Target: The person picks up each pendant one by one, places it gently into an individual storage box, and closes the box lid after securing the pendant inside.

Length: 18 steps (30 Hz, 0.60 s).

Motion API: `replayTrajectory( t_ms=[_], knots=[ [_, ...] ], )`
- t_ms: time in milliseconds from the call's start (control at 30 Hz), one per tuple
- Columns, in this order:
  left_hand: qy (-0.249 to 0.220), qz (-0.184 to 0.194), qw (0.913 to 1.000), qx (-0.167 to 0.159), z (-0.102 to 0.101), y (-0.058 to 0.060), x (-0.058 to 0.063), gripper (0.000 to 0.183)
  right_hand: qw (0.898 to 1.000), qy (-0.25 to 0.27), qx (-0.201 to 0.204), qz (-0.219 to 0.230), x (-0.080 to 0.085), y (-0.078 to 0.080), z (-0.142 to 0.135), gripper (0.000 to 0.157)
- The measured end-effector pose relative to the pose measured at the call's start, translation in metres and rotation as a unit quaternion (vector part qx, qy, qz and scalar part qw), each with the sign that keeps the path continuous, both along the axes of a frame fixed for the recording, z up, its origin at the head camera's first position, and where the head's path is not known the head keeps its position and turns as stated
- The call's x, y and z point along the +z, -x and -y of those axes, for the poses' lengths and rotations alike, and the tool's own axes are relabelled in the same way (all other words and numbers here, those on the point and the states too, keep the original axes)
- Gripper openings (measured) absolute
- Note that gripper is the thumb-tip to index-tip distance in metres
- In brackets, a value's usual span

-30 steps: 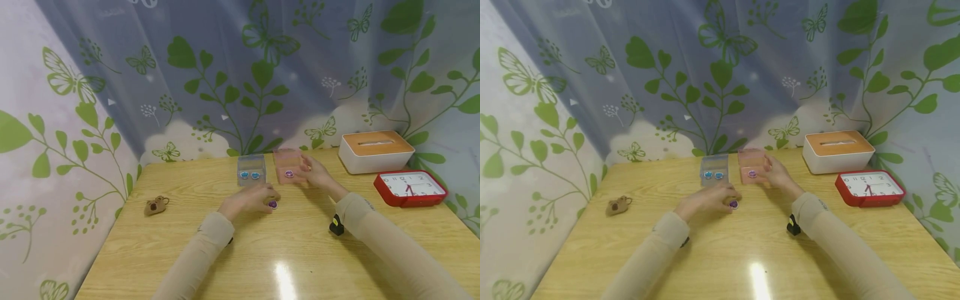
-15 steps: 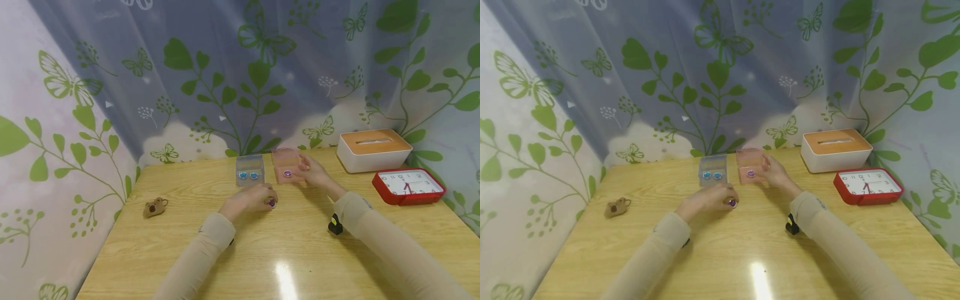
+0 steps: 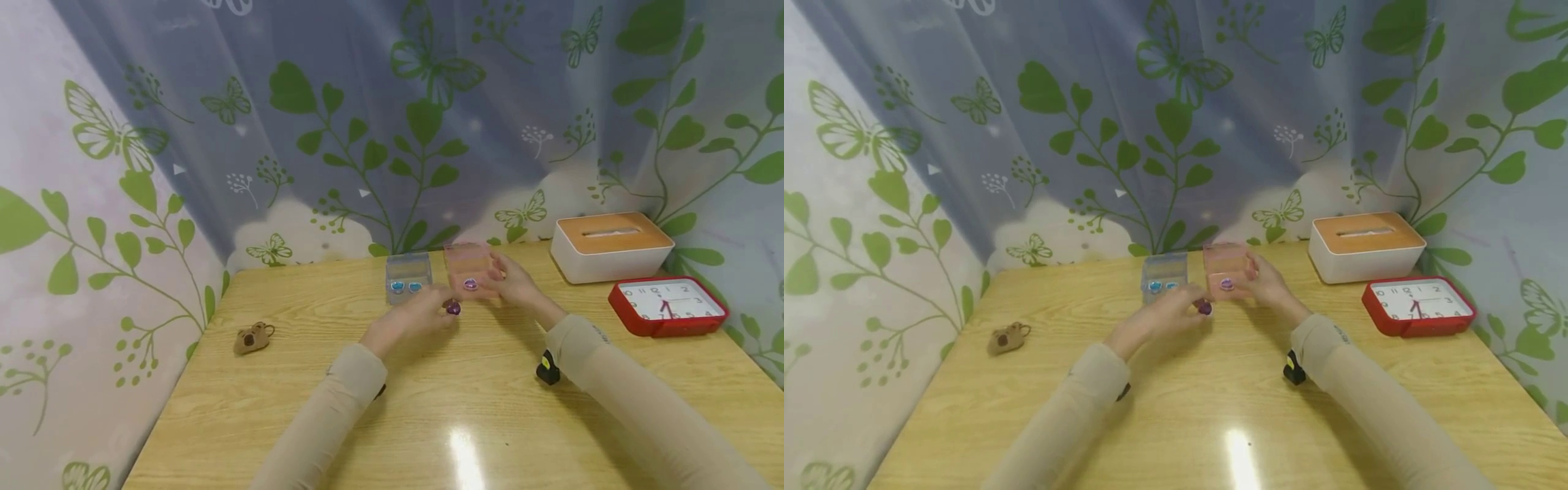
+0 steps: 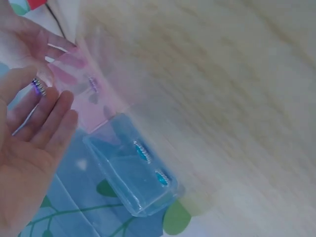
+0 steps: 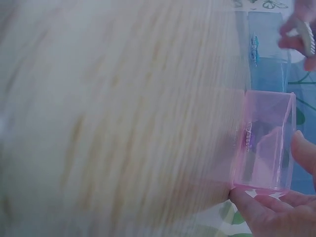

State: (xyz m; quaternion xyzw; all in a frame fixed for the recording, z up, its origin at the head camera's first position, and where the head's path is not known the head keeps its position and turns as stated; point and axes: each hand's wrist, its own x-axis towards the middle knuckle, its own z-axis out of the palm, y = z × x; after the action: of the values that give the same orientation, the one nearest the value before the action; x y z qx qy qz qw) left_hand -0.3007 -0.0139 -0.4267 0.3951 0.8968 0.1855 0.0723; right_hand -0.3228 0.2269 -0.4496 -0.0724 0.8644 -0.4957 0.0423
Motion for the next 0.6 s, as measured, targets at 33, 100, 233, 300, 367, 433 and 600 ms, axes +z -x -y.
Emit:
replayTrajectory(
  t_ms=[33, 100, 233, 300, 367, 433, 600],
  knots=[
    [-0.012, 0.002, 0.9999, 0.001, -0.002, 0.001, 0.001, 0.041, 1.000, -0.003, 0.000, 0.000, 0.000, 0.000, -0.001, 0.077],
    [-0.037, 0.012, 0.9991, 0.015, -0.003, 0.004, 0.004, 0.034, 1.000, -0.006, 0.000, 0.000, -0.002, 0.001, -0.002, 0.077],
    [-0.067, 0.004, 0.9976, 0.015, -0.007, 0.009, 0.008, 0.033, 1.000, -0.006, 0.000, 0.007, -0.003, 0.001, -0.002, 0.078],
    [-0.077, 0.008, 0.9969, 0.018, -0.009, 0.011, 0.009, 0.032, 1.000, -0.006, 0.000, 0.010, -0.004, 0.001, -0.002, 0.078],
    [-0.083, 0.009, 0.9962, 0.027, -0.010, 0.013, 0.009, 0.032, 1.000, -0.007, -0.001, 0.011, -0.005, 0.001, -0.002, 0.079],
    [-0.085, 0.008, 0.9955, 0.040, -0.012, 0.015, 0.009, 0.032, 1.000, -0.008, -0.001, 0.012, -0.005, 0.001, -0.001, 0.079],
    [-0.091, -0.006, 0.9925, 0.081, -0.018, 0.023, 0.008, 0.031, 1.000, -0.003, -0.002, 0.010, -0.004, 0.000, -0.001, 0.080]
  ],
)
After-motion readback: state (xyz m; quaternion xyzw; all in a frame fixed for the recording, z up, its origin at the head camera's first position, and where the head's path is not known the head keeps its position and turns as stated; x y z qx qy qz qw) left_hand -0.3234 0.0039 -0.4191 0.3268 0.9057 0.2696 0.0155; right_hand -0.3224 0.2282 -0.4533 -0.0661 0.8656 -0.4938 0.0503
